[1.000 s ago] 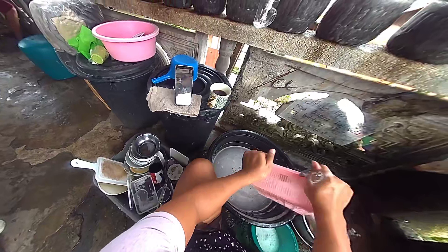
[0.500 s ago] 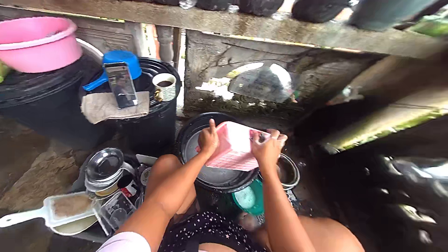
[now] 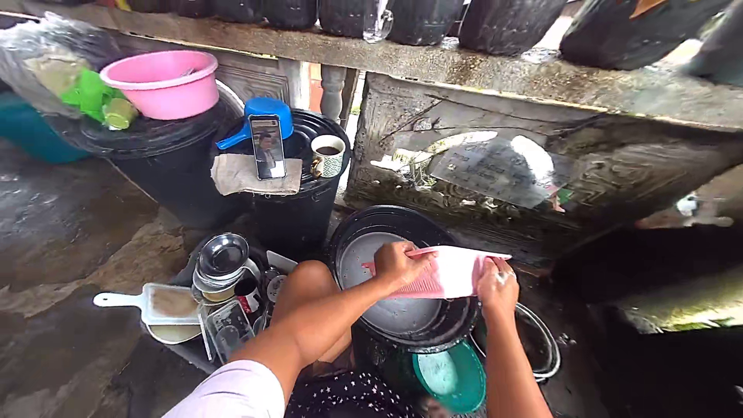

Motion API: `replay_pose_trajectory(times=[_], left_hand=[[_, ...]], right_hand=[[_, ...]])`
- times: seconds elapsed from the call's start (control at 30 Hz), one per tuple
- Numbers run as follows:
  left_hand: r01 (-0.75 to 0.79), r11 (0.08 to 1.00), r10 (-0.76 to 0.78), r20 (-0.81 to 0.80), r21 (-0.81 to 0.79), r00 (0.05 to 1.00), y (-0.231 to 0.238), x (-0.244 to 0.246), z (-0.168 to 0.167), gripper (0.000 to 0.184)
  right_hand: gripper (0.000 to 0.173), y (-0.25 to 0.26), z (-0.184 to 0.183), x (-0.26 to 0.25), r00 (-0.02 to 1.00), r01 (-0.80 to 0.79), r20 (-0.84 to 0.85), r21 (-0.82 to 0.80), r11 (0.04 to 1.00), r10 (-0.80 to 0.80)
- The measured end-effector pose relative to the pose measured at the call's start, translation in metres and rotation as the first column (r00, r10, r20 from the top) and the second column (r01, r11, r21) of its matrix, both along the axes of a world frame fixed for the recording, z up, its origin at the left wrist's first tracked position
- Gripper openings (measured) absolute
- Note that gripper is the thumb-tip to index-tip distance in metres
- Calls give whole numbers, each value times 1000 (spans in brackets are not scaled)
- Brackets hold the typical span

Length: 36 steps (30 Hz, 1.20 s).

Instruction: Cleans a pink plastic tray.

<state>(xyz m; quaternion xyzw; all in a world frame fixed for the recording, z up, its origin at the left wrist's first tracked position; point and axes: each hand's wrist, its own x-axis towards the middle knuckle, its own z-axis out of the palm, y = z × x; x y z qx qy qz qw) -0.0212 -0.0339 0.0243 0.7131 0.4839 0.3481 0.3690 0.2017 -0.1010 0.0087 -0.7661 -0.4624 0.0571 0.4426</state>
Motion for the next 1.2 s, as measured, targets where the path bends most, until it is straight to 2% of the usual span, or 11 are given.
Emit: replay_pose_trajectory(times=[0.13, 0.2, 0.33, 0.43, 0.53, 0.67, 0.87, 0.97, 1.03, 1.13, 1.2], left_hand=[[-16, 996, 14, -29, -84, 999, -1, 8, -9, 54], [-14, 997, 14, -6, -76, 1000, 5, 3, -7, 52], [-41, 999, 40, 263, 0, 964, 13, -7, -9, 48], [-39, 999, 40, 302, -8, 952, 8, -2, -12, 43], [-77, 995, 87, 208, -56, 974, 2, 7, -20, 42], [-63, 998, 65, 125, -25, 990, 12, 3, -18, 46], [-85, 984, 145, 416, -158, 898, 17, -9, -4, 54], [-41, 954, 160, 390, -296, 907, 7, -1, -5, 62], [-31, 931, 178, 377, -364, 909, 9, 5, -8, 68], [-39, 881, 225, 346, -471, 911, 19, 3, -14, 71], [-51, 848, 254, 319, -527, 913, 24, -6, -10, 73]], right_hand=[[47, -13, 22, -98, 973, -191, 146, 62, 980, 180], [45, -14, 21, -112, 954, -241, 216, 142, 960, 207], [42, 9, 3, -18, 991, -132, 23, 259, 957, 131], [51, 22, 13, 21, 984, -103, -141, 59, 993, 111], [43, 12, 40, -45, 990, -144, -23, -187, 972, 143], [49, -2, 35, -120, 981, -128, 138, -80, 989, 138], [37, 12, 6, 23, 993, -23, 122, 218, 976, -4], [36, 18, 3, 8, 979, 191, 9, 286, 939, -202], [38, 14, -2, -40, 987, 118, 60, 335, 935, -147], [51, -8, -20, -121, 975, -156, 202, 311, 938, 95], [53, -17, -26, -130, 936, -299, 267, 260, 918, 229]])
